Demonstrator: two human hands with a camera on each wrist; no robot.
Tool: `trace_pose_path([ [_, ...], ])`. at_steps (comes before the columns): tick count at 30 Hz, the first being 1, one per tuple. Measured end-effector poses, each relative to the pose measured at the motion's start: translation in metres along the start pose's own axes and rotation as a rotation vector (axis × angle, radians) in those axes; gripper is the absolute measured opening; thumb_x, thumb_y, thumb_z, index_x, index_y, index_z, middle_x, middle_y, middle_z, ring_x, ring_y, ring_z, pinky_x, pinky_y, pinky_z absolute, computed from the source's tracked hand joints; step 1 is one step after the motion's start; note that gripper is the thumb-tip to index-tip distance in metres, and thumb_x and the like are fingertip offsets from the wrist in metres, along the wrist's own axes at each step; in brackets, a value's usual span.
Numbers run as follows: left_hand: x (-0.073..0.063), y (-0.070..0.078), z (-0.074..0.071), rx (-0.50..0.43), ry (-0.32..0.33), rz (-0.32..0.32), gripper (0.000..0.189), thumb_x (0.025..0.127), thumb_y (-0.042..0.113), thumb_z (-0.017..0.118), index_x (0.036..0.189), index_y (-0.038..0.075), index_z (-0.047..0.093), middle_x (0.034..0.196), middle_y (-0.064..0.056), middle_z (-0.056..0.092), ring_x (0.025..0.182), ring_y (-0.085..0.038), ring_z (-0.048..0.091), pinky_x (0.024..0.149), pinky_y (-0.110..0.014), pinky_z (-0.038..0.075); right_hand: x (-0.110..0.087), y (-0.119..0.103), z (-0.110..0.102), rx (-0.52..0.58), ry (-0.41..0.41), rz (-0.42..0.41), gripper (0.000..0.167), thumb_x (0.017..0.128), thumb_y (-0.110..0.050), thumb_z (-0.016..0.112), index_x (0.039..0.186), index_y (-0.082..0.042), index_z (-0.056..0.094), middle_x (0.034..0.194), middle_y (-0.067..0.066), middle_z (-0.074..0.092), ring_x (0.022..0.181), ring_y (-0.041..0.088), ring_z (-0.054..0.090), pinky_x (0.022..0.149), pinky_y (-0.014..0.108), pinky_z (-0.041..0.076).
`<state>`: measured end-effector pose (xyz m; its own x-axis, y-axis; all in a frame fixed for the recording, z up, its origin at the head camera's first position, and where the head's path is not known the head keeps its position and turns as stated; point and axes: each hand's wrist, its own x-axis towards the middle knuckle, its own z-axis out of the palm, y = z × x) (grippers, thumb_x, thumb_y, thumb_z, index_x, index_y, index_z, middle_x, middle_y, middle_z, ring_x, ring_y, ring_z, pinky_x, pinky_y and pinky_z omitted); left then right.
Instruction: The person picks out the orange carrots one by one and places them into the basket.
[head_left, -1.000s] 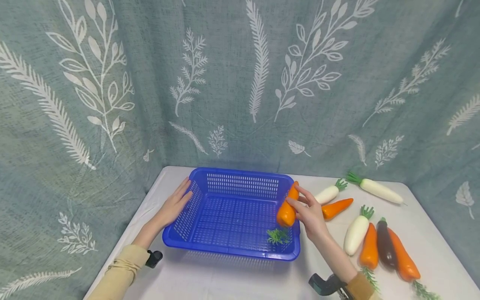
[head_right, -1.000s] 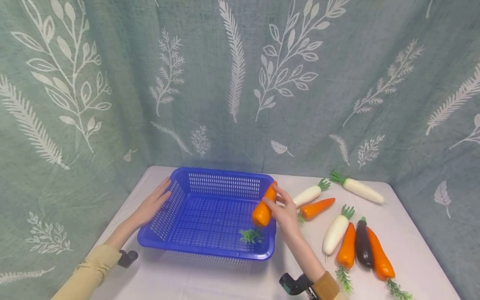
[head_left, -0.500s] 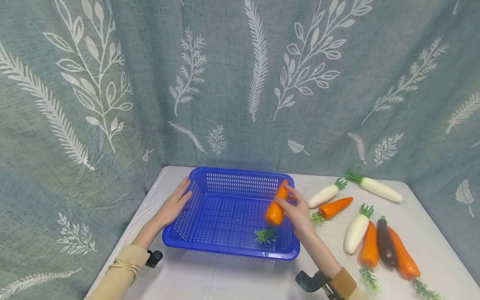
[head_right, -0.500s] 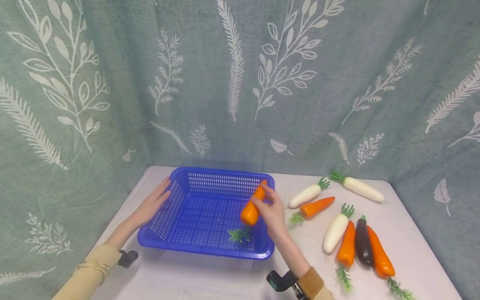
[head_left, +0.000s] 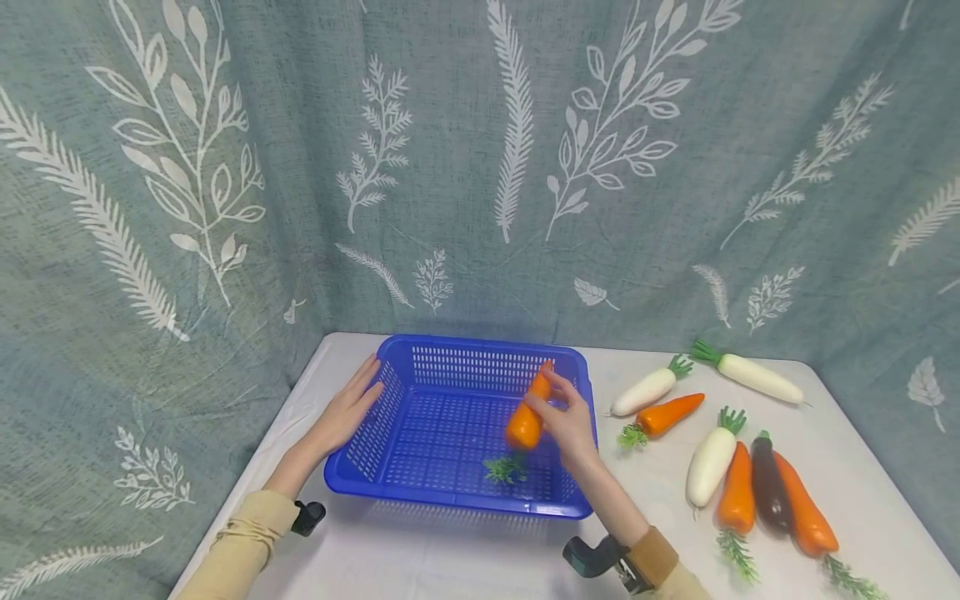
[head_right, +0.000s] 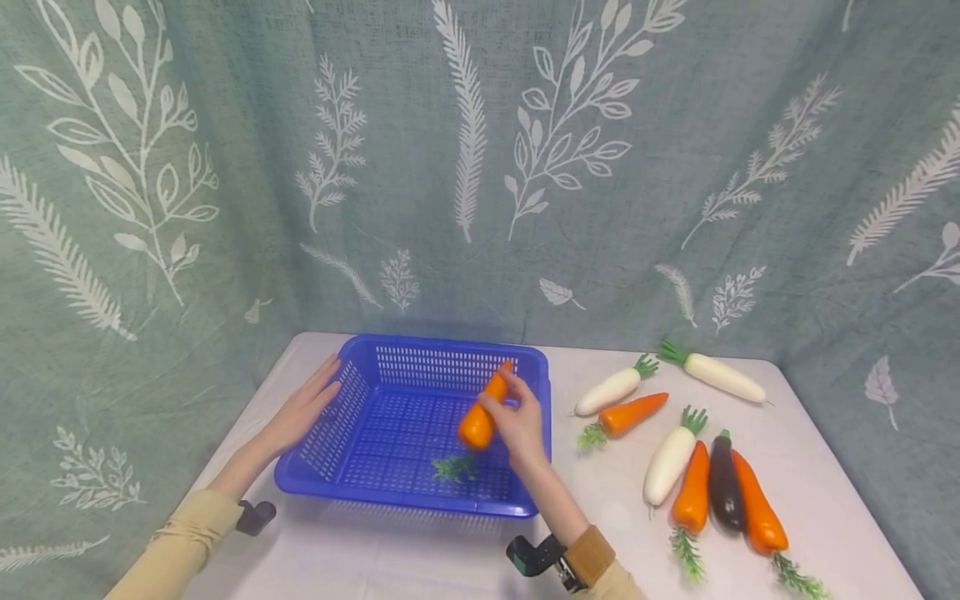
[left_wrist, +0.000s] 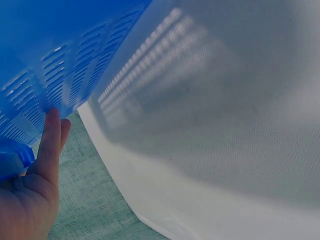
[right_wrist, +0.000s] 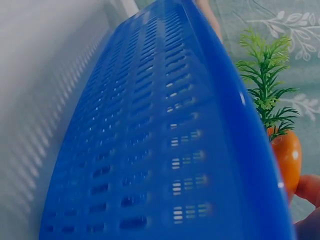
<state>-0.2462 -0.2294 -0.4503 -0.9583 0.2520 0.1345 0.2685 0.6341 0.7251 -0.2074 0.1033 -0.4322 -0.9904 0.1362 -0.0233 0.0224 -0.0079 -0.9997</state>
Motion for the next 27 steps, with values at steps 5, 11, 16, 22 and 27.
trace_pose_path([
  [5,-0.001,0.002,0.0,-0.002,0.01,0.009,0.056,0.108,0.024,0.034,0.15,-0.01,0.021,0.159,-0.025,0.013,0.145,-0.043,0.012,0.116,-0.058,0.012,0.001,0.003,0.009,-0.003,-0.003,0.003,0.052,0.088,-0.006,0.068,0.137,0.002,0.051,0.12,0.027,0.05,0.089,0.024,0.058,0.07,0.029,0.057],
  [11,-0.001,0.003,0.0,-0.01,0.011,0.01,0.057,0.108,0.026,0.034,0.15,-0.01,0.021,0.159,-0.025,0.013,0.145,-0.043,0.012,0.116,-0.058,0.012,0.003,0.008,0.018,-0.013,0.01,-0.006,0.053,0.086,-0.006,0.069,0.135,0.004,0.052,0.119,0.027,0.051,0.088,0.026,0.059,0.069,0.029,0.057],
  [16,-0.001,0.004,0.0,-0.02,0.008,0.004,0.057,0.108,0.026,0.033,0.15,-0.01,0.021,0.159,-0.025,0.012,0.145,-0.043,0.011,0.116,-0.058,0.012,0.004,0.012,0.025,-0.019,0.022,0.006,0.052,0.085,-0.005,0.07,0.134,0.005,0.054,0.119,0.027,0.05,0.086,0.027,0.059,0.069,0.03,0.057],
  [22,-0.001,0.005,-0.001,-0.029,0.007,-0.002,0.057,0.108,0.026,0.033,0.15,-0.01,0.02,0.159,-0.026,0.012,0.145,-0.043,0.01,0.116,-0.058,0.011,0.007,0.013,0.036,-0.013,0.03,0.012,0.052,0.084,-0.004,0.07,0.133,0.005,0.054,0.117,0.028,0.05,0.085,0.028,0.06,0.072,0.036,0.059],
  [27,-0.001,0.005,-0.001,-0.031,0.01,-0.005,0.058,0.108,0.026,0.033,0.151,-0.01,0.02,0.159,-0.025,0.012,0.145,-0.043,0.01,0.116,-0.058,0.011,0.008,0.015,0.046,-0.016,0.033,0.001,0.053,0.083,-0.004,0.071,0.133,0.004,0.055,0.117,0.028,0.052,0.087,0.029,0.06,0.074,0.038,0.059],
])
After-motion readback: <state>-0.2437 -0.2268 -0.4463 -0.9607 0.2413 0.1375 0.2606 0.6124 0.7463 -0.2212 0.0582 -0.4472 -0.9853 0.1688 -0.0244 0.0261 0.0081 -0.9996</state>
